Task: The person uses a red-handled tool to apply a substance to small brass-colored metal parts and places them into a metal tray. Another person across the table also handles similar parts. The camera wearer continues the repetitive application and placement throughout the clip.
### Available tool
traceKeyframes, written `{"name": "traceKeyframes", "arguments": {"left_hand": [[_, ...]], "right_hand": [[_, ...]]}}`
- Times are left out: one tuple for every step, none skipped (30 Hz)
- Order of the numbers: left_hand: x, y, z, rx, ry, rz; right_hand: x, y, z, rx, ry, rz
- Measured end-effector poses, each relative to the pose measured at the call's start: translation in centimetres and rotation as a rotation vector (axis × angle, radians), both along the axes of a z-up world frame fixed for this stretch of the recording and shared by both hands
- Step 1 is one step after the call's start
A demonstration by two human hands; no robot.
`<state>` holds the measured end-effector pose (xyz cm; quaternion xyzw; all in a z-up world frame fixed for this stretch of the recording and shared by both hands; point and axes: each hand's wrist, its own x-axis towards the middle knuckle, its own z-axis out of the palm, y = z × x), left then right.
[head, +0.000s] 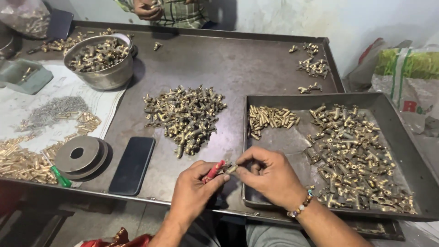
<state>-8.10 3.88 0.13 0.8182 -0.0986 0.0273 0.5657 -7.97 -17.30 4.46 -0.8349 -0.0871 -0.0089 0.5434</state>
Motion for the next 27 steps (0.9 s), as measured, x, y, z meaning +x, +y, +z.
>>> {"name": "traceKeyframes", "arguments": {"left_hand": [[-0.2,0.1,-0.1,0.0,0.002,0.004],[-0.2,0.1,-0.1,-0.023,0.015,0.004],[-0.2,0.0,-0.1,-0.046,0.029,0.005],[-0.2,0.0,-0.1,-0.048,0.028,0.004],[-0.2,0.0,-0.1,-0.058,0.023,-0.012],[-0.2,0.1,-0.1,-0.066,0.019,-0.027],[-0.3,0.1,-0.3,-0.067,0.02,-0.026],[-0.3,0.2,-0.4,-0.099,0.005,-0.048],[-0.2,0.3,-0.5,-0.131,-0.01,-0.069],[-0.3,0.3,-0.4,-0.131,-0.011,-0.067],[-0.3,0.4,-0.4,-0.145,0.0,-0.066],[-0.3,0.4,-0.3,-0.158,0.01,-0.067],[-0.2,0.5,-0.6,-0.159,0.008,-0.067],[-0.2,0.5,-0.7,-0.152,0.021,-0.058],[-0.1,0.6,-0.9,-0.145,0.035,-0.05],[-0.1,0.7,-1.0,-0.145,0.029,-0.049],[0.0,0.8,-1.0,-0.137,0.032,-0.046],[0.0,0.8,-1.1,-0.13,0.035,-0.043],[0.0,0.8,-1.2,-0.13,0.03,-0.04],[0.0,0.9,-1.2,-0.125,0.031,-0.036],[0.0,1.0,-1.3,-0.119,0.031,-0.031],[-0.1,0.8,-1.1,-0.118,0.03,-0.032],[-0.2,0.7,-0.8,-0.128,0.026,-0.039],[-0.3,0.5,-0.6,-0.139,0.021,-0.046],[-0.3,0.5,-0.6,-0.139,0.02,-0.048],[-0.3,0.4,-0.6,-0.124,0.025,-0.046],[-0.3,0.4,-0.6,-0.109,0.031,-0.043]], "right_hand": [[-0.1,0.3,0.2,0.0,0.002,0.004],[-0.2,0.5,0.5,-0.04,-0.075,0.035],[-0.2,0.7,0.8,-0.081,-0.151,0.066],[-0.3,0.9,0.8,-0.083,-0.152,0.065],[-0.4,1.0,0.8,-0.097,-0.148,0.066],[-0.5,1.3,0.8,-0.109,-0.142,0.069],[-0.5,1.4,0.7,-0.109,-0.142,0.07],[-0.5,1.5,0.7,-0.105,-0.164,0.071],[-0.6,1.7,0.7,-0.101,-0.187,0.072],[-0.6,1.7,0.7,-0.102,-0.188,0.073],[-0.6,1.8,0.7,-0.111,-0.193,0.062],[-0.6,1.8,0.7,-0.12,-0.199,0.05],[-0.6,1.8,0.8,-0.122,-0.201,0.05],[-0.6,1.8,1.0,-0.161,-0.191,0.035],[-0.7,1.9,1.2,-0.2,-0.18,0.02],[-0.7,1.9,1.2,-0.2,-0.185,0.021],[-0.8,1.9,1.3,-0.232,-0.319,0.093],[-0.9,1.9,1.4,-0.265,-0.451,0.166],[-0.9,1.9,1.7,-0.265,-0.456,0.168],[-1.1,2.0,2.0,-0.268,-0.468,0.199],[-1.2,2.1,2.2,-0.272,-0.48,0.23],[-1.0,2.1,2.0,-0.271,-0.482,0.229],[-0.9,2.0,1.7,-0.272,-0.453,0.198],[-0.7,1.9,1.4,-0.274,-0.424,0.166],[-0.6,1.9,1.4,-0.275,-0.426,0.164],[-0.5,1.9,1.4,-0.293,-0.387,0.136],[-0.4,2.0,1.4,-0.311,-0.349,0.107]]}}
